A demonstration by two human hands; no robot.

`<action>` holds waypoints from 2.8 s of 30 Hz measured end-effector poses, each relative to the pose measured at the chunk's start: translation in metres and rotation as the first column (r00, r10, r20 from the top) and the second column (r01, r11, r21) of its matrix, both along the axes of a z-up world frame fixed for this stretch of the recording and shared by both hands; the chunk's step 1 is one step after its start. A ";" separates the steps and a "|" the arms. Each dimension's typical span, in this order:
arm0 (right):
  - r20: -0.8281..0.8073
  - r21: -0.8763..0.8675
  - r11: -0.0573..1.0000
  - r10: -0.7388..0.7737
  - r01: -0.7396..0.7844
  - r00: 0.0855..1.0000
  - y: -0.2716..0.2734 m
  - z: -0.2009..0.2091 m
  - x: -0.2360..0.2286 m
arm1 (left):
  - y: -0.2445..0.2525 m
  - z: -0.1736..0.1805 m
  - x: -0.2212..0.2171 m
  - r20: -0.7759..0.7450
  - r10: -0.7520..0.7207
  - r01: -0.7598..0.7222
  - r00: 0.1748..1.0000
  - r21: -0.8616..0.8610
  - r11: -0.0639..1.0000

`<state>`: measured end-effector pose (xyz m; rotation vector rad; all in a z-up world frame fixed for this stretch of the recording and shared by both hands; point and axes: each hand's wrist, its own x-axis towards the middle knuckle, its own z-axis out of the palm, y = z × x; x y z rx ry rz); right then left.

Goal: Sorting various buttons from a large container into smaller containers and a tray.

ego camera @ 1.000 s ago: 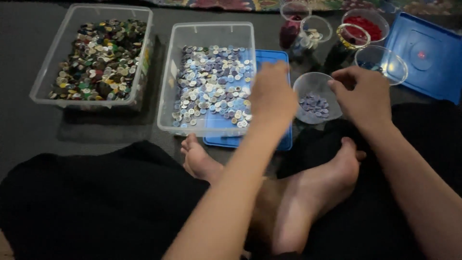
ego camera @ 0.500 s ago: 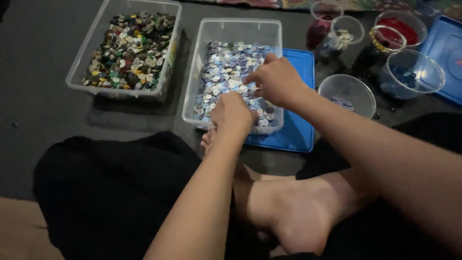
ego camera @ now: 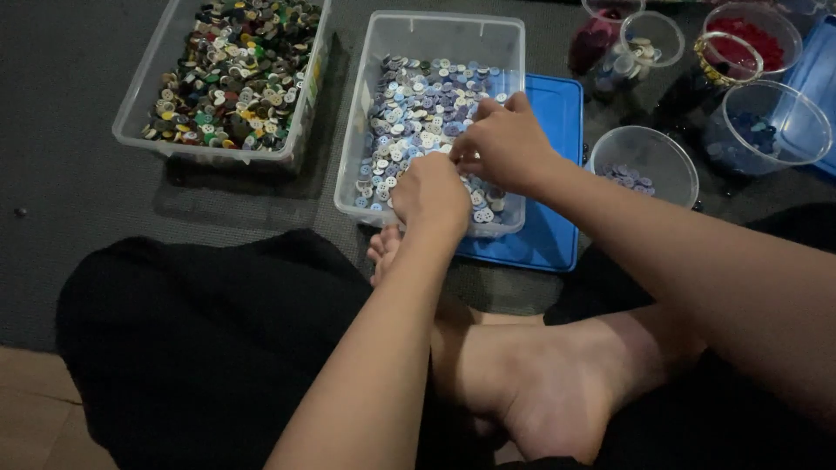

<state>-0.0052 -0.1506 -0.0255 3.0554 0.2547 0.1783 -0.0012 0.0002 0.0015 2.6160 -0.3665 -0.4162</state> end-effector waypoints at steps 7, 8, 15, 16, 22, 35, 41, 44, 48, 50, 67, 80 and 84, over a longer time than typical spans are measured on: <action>0.055 -0.059 0.998 0.015 -0.012 0.998 -0.004 -0.011 0.003 | 0.003 -0.016 0.008 -0.008 -0.052 0.053 0.999 0.019 0.998; 0.064 -0.047 0.999 0.019 -0.016 0.998 -0.004 -0.011 0.003 | 0.006 -0.019 0.008 -0.002 -0.051 0.051 0.999 -0.007 0.999; 0.201 0.366 0.928 -0.004 -0.072 0.980 -0.009 0.002 -0.007 | 0.023 0.017 -0.011 -0.001 0.003 -0.003 1.000 -0.262 0.965; 0.202 0.365 0.928 -0.005 -0.071 0.979 -0.012 0.000 -0.005 | 0.025 0.017 -0.013 0.000 0.002 -0.002 1.000 -0.262 0.965; 0.014 0.784 0.620 0.014 -0.020 1.000 -0.011 0.035 -0.016 | 0.022 -0.009 -0.004 0.135 0.082 -0.011 0.987 -0.457 0.889; 0.066 0.835 0.550 -0.153 0.029 0.986 -0.010 0.072 -0.069 | 0.007 0.010 -0.015 -0.025 0.019 -0.031 1.000 -0.818 0.574; -0.027 0.724 0.659 -0.271 0.206 0.962 -0.035 0.106 -0.128 | -0.050 0.042 -0.070 0.013 -0.073 0.057 0.997 -0.767 0.639; -0.010 0.702 0.661 -0.365 0.266 0.931 -0.056 0.107 -0.159 | -0.086 0.038 -0.093 0.027 -0.059 0.059 0.998 -0.768 0.638; 0.085 0.645 0.675 -0.529 0.359 0.844 -0.083 0.088 -0.183 | -0.117 0.040 -0.101 0.091 -0.203 0.209 0.975 -0.686 0.696; 0.106 0.620 0.690 -0.546 0.374 0.831 -0.086 0.077 -0.184 | -0.123 0.034 -0.090 0.122 -0.246 0.268 0.962 -0.614 0.742; 0.419 0.385 0.921 -0.229 0.057 0.878 -0.031 0.049 -0.147 | -0.015 -0.013 0.026 0.145 -0.163 0.154 0.976 0.074 0.985; 0.167 -0.076 0.936 -0.327 0.342 0.930 0.000 0.009 -0.039 | -0.020 -0.031 0.029 0.311 -0.140 0.124 0.940 0.069 0.990; 0.176 -0.105 0.917 -0.364 0.385 0.915 -0.002 -0.001 -0.036 | -0.020 -0.030 0.028 0.307 -0.140 0.125 0.941 0.068 0.990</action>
